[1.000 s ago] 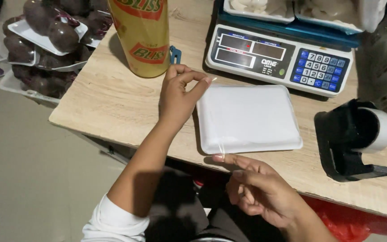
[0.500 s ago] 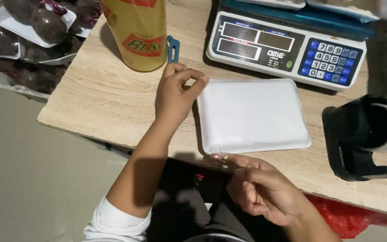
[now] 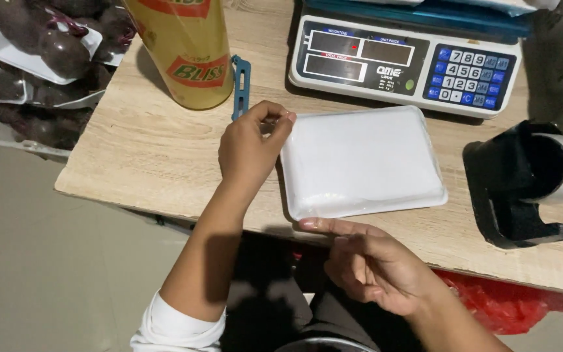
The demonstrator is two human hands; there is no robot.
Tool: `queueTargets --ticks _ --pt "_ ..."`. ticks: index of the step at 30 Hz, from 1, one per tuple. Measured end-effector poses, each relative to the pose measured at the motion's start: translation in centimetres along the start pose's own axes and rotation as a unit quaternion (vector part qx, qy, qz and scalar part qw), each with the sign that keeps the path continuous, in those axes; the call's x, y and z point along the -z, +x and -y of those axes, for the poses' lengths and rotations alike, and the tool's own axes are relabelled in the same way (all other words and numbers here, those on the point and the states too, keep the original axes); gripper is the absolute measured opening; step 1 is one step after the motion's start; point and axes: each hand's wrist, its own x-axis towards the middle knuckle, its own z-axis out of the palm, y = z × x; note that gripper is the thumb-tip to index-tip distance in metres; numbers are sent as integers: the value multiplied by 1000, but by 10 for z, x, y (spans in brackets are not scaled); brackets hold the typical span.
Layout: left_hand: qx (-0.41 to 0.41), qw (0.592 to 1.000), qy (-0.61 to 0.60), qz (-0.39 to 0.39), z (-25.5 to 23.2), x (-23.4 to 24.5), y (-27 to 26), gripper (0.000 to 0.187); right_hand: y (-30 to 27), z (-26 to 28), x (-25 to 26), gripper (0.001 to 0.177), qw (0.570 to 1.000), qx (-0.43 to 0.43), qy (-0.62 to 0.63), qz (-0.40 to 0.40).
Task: Packaging fresh mushrooms into foam trays using plastic wrap and securing them with tape.
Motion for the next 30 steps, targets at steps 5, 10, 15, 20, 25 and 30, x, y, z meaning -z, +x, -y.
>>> queueTargets --ticks 5,10,15,20,25,30 --pt "11 1000 5 -1 2 6 7 57 -1 0 9 56 999 -42 34 -5" --pt "33 999 -3 3 -5 6 8 37 0 -1 18 56 997 -46 69 3" --pt "-46 995 15 -85 10 -7 9 23 -1 -2 36 59 986 -101 134 -3" --pt "-421 881 64 -206 17 -6 -7 15 -1 1 33 61 982 -108 154 7" --pt "-375 912 148 71 23 -3 -23 75 -2 6 28 69 980 -130 143 37" --pt "-321 914 192 156 24 2 -29 100 -3 3 27 66 978 -138 156 3"
